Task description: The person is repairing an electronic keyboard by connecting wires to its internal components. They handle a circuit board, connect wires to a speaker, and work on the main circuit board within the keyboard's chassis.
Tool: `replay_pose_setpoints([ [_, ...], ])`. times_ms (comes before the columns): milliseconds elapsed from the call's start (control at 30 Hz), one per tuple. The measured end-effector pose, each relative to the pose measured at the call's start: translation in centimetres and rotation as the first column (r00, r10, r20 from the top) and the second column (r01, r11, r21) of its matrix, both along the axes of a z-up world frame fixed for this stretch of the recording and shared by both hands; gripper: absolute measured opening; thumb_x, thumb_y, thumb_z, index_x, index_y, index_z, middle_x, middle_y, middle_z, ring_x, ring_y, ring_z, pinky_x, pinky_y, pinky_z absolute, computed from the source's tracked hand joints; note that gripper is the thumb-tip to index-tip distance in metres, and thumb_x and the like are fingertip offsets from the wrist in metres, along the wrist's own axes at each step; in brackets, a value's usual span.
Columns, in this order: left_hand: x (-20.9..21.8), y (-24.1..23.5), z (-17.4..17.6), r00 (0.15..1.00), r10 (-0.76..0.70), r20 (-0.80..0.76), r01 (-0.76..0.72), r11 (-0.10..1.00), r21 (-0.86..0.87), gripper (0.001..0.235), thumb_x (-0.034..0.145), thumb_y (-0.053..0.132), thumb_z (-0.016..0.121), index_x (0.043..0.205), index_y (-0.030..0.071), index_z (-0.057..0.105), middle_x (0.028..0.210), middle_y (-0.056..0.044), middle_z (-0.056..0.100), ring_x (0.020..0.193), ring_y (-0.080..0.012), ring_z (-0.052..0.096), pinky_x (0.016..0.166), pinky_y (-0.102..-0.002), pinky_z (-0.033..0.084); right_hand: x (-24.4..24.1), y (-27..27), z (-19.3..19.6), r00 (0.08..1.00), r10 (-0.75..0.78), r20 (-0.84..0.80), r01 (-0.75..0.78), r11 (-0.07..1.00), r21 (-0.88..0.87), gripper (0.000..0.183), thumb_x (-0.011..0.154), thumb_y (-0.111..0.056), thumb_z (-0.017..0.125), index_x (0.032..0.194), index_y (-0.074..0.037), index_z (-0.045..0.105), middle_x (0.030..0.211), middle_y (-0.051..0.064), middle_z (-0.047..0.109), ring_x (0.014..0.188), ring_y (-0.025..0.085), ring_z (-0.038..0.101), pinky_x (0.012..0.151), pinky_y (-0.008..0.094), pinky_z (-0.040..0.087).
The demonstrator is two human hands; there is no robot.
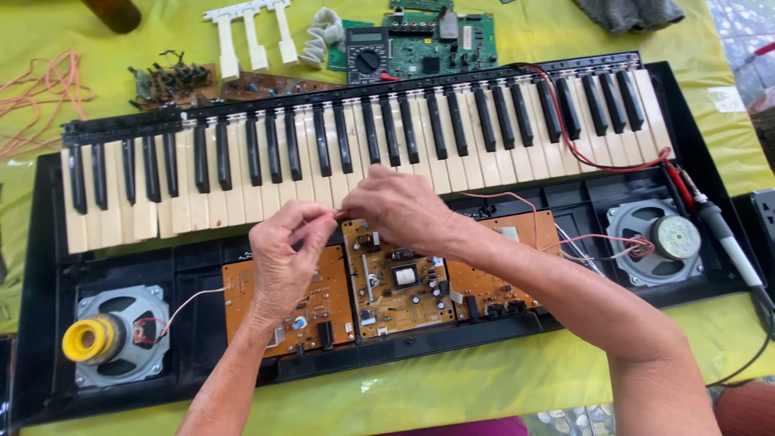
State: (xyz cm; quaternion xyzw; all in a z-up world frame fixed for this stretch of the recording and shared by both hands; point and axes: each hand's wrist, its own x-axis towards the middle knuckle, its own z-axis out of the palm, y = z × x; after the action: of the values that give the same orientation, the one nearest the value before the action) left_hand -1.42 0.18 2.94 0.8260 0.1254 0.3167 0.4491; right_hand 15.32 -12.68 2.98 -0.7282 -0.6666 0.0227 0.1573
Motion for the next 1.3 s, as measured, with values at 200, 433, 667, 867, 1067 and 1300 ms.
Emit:
replay_pose_setpoints([
  [200, -1.7, 1.0, 1.1, 0.974, 0.174, 0.146, -0.097, 0.899, -0.427, 0.024, 0.11, 0.031, 0.054, 0.104, 0.013, 0.069, 0.111, -0.011, 0.072, 0.1, -0.0172, 0.067, 0.096, -0.036, 0.056, 2.5, -0.9, -0.7, 0.987, -0.142, -0.078, 0.152, 0.98, 0.132, 0.016, 0.104, -0.022, 0.062, 0.095, -0.016, 0.073, 0.074, 0.002, 0.069, 0.083, 0.018, 0.064, 0.071, 0.027, 0.056],
  [433, -4.7, 1.7, 0.4, 0.969, 0.085, 0.233, 0.109, 0.695, -0.711, 0.022, 0.107, 0.017, 0.055, 0.103, 0.0, 0.068, 0.094, -0.017, 0.072, 0.075, -0.0196, 0.073, 0.067, -0.029, 0.062, 4.1, -1.8, 0.4, 0.955, -0.277, 0.106, 0.236, 0.925, 0.297, 0.011, 0.102, -0.023, 0.068, 0.095, -0.018, 0.075, 0.081, 0.003, 0.065, 0.087, 0.019, 0.06, 0.073, 0.029, 0.054],
  [667, -5.1, 1.6, 0.3, 0.986, -0.006, 0.164, 0.09, 0.855, -0.511, 0.018, 0.107, 0.013, 0.054, 0.102, 0.002, 0.068, 0.072, -0.013, 0.068, 0.055, -0.0142, 0.064, 0.049, -0.024, 0.056, 1.3, -1.0, 0.9, 0.964, -0.218, 0.154, 0.211, 0.976, 0.059, 0.017, 0.091, -0.023, 0.073, 0.107, -0.021, 0.075, 0.102, 0.004, 0.069, 0.101, 0.025, 0.057, 0.079, 0.037, 0.049],
  [867, -3.2, 1.2, -0.6, 0.987, -0.145, 0.064, 0.152, 0.98, -0.129, 0.024, 0.11, 0.024, 0.049, 0.119, 0.006, 0.062, 0.098, -0.007, 0.073, 0.078, -0.0163, 0.074, 0.066, -0.027, 0.066, -6.3, 0.7, 9.4, 0.866, 0.243, -0.436, -0.163, 0.963, 0.212, 0.043, 0.109, -0.035, 0.041, 0.143, -0.01, 0.048, 0.137, 0.018, 0.054, 0.122, 0.029, 0.054, 0.105, 0.048, 0.046],
  [1067, -4.9, 2.0, 2.3, 0.987, -0.144, -0.073, 0.12, 0.956, -0.267, 0.053, 0.099, 0.05, 0.056, 0.125, 0.005, 0.066, 0.064, 0.007, 0.045, 0.05, -0.0047, 0.033, 0.043, -0.024, 0.032, -7.4, 3.8, 8.2, 0.856, 0.395, -0.335, -0.164, 0.82, 0.549, 0.022, 0.106, -0.017, 0.055, 0.1, -0.002, 0.07, 0.102, 0.014, 0.069, 0.09, 0.026, 0.065, 0.079, 0.038, 0.054],
  [1300, -8.3, 3.8, 3.4, 0.983, -0.082, 0.165, 0.141, 0.913, -0.384, 0.033, 0.1, 0.031, 0.056, 0.115, 0.004, 0.067, 0.084, -0.014, 0.067, 0.067, -0.0152, 0.056, 0.069, -0.028, 0.049, -7.7, 4.3, 8.6, 0.743, 0.267, -0.614, 0.007, 0.914, 0.406, 0.018, 0.106, -0.008, 0.055, 0.108, -0.011, 0.073, 0.074, 0.002, 0.061, 0.066, 0.014, 0.06, 0.069, 0.029, 0.057],
])
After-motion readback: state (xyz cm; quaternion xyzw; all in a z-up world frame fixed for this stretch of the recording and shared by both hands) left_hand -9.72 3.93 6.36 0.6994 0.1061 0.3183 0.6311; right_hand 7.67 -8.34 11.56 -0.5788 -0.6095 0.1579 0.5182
